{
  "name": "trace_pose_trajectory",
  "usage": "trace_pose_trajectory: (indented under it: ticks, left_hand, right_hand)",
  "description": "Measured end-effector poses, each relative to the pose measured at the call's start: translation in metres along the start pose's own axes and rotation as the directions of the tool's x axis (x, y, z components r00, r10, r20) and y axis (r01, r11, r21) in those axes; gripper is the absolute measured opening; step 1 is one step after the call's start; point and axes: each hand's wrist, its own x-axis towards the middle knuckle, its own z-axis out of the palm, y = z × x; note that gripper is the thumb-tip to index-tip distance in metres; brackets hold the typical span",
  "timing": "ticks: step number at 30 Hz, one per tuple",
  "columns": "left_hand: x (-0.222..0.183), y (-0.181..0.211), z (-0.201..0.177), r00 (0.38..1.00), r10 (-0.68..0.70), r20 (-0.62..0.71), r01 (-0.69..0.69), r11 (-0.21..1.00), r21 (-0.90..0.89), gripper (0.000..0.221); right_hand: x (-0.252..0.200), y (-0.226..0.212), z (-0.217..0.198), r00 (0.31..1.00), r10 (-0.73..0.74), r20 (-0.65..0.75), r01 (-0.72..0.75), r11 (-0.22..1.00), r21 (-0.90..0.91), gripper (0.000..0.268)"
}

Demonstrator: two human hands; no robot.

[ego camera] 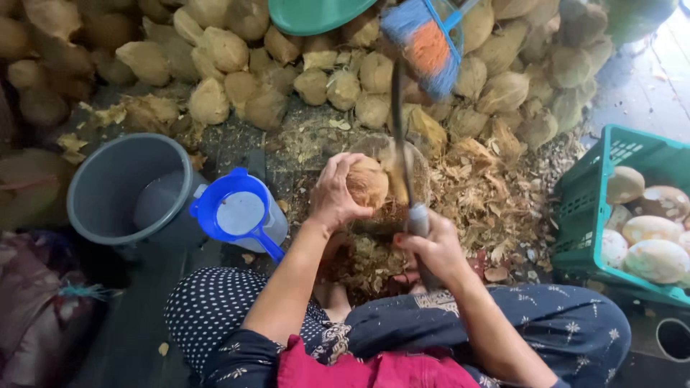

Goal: The person sits on the floor and uses a large knife to peel the husk off a coconut, rotating it to remove the outer layer. After finishing one coconut, they place it in a green crate and pick up another coconut from a pile to continue the peeling process.

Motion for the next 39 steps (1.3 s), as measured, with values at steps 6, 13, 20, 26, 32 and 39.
trace_pose_trajectory:
  ticks: [6,13,20,26,32,39]
  left_hand:
    - [0.003,0.009,-0.022,0.978,0.083,0.193,-0.078,0.996,-0.033,0.105]
    - [-0.004,0.016,-0.032,0.968,-0.142,0.209,0.104,0.978,0.184,0.126]
    - [-0.006,-0.025,-0.022,0.923,-0.379,-0.071,0.356,0.908,-0.221,0.123]
    - [0.002,-0.076,-0.004,0.778,-0.593,-0.208,0.351,0.684,-0.639,0.102]
    - [0.005,-0.092,-0.001,0.719,-0.683,-0.126,0.379,0.537,-0.754,0.09]
    - [0.002,-0.077,0.006,0.725,-0.621,-0.297,0.29,0.667,-0.686,0.106]
  right_hand:
    - [0.004,0.008,0.015,0.891,0.453,-0.023,-0.452,0.891,0.035,0.007]
    - [0.022,0.082,0.004,0.807,0.586,0.075,-0.587,0.81,-0.011,0.017]
    - [0.031,0.041,0.013,0.936,0.341,-0.092,-0.298,0.621,-0.725,0.046]
    - [-0.02,0.039,0.006,0.887,0.437,0.149,-0.438,0.899,-0.028,0.035]
    - [-0.034,0.072,-0.013,0.724,0.649,0.235,-0.676,0.735,0.053,0.045]
    - [-0.034,0.037,-0.022,0.745,0.62,0.247,-0.643,0.766,0.014,0.038]
